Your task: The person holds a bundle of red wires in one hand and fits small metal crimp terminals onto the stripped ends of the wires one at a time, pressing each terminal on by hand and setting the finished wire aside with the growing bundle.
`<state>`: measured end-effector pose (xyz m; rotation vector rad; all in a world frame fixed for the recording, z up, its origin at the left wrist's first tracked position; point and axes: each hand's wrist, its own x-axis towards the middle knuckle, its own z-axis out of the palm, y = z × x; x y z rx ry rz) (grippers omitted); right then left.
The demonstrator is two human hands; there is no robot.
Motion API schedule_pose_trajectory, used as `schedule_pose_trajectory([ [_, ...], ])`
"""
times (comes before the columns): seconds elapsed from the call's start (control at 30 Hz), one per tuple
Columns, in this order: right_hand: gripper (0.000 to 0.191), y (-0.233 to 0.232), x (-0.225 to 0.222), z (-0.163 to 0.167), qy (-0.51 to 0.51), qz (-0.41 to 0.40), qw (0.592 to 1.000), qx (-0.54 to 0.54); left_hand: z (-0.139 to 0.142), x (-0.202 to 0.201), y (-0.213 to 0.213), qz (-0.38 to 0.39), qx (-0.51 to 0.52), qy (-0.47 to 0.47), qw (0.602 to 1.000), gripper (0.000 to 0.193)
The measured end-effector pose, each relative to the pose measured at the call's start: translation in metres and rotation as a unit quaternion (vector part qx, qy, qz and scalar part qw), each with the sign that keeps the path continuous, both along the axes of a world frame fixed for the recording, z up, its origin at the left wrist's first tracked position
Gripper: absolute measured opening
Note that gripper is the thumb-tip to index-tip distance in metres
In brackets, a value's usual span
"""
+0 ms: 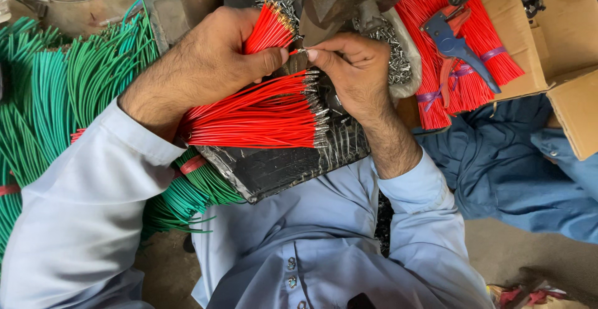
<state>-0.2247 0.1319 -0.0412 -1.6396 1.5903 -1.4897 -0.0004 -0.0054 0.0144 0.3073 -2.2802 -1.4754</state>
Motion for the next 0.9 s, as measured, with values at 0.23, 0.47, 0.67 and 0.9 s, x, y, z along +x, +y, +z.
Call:
schedule_pose_trajectory([
  [0.23,0.005,-0.001,-0.001,-0.004,-0.023,0.003,1.0,-0.002,-0.003,0.001,-0.001,0.006,-0.017,0.006,1.0,0.015],
  [0.47,0.01,0.009,0.005,0.008,-0.07,0.055,0.996,0.023,-0.001,0.002,-0.002,0.0,0.039,-0.021,0.999,0.017],
  [0.67,0.011,0.049,-0.003,0.043,0.116,0.016,0.991,0.061,0.0,0.001,0.005,0.021,-0.059,-0.02,0.998,0.025],
  [0.9,0.014,0.057,-0.013,0.047,0.283,0.029,0.951,0.12,-0.001,0.0,0.0,0.018,0.018,-0.04,0.999,0.021],
])
